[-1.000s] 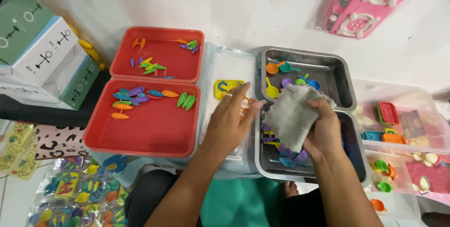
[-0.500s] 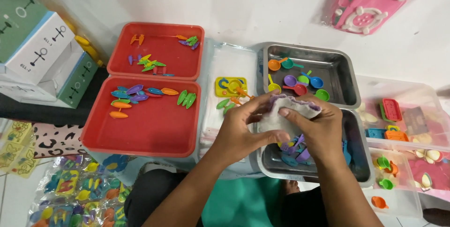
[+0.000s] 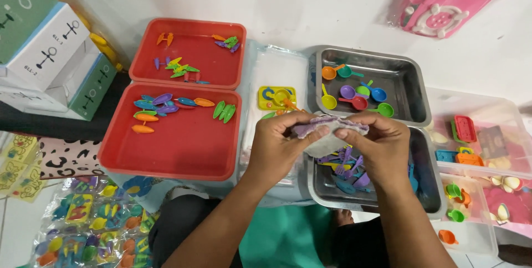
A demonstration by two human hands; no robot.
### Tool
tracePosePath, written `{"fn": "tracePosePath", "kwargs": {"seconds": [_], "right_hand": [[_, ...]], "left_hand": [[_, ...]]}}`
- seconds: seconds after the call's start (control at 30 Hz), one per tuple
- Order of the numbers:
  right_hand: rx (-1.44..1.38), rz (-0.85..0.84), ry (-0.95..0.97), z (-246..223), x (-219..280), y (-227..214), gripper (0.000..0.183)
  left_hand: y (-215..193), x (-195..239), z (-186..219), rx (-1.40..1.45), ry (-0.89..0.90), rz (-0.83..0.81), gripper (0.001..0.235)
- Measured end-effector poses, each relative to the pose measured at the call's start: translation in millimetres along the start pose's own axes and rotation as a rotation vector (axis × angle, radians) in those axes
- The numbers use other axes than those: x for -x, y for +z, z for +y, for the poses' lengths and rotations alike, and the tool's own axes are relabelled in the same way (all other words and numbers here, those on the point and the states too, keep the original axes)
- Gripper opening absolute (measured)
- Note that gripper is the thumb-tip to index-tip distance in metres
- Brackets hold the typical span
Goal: The person wipes small plastic toys with a cloth and then places them into clear plastic bags. They handle various items including a yellow toy with blue eyes, orange tongs, and green and purple plastic pieces, organizing them into bags on the floor.
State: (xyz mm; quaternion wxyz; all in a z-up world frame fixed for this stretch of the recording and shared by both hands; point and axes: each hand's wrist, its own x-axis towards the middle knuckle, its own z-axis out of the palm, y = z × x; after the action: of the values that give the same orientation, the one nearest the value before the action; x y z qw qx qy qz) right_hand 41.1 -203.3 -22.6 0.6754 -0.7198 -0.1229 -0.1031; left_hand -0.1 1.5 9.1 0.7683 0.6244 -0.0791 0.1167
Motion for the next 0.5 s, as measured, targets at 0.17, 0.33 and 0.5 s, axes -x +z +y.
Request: {"fn": "tracePosePath", "kwargs": {"seconds": [0.17,0.33,0.5], "right_hand": [[0.004,0.021,0.068,-8,1,0,0.024],[0.005,0.007,0.105,-18,2,7,0.024],[-0.014,-0.085,0.102,-19,1,3,0.024]], "left_hand": [[2,-3,-13,0.123,-0.042,0.013,0.019],[1,-4,-21,0.165,-0.073,0.031,0.022],[-1,-6,-25,0.184,-0.095,0.035,0.023]]}}
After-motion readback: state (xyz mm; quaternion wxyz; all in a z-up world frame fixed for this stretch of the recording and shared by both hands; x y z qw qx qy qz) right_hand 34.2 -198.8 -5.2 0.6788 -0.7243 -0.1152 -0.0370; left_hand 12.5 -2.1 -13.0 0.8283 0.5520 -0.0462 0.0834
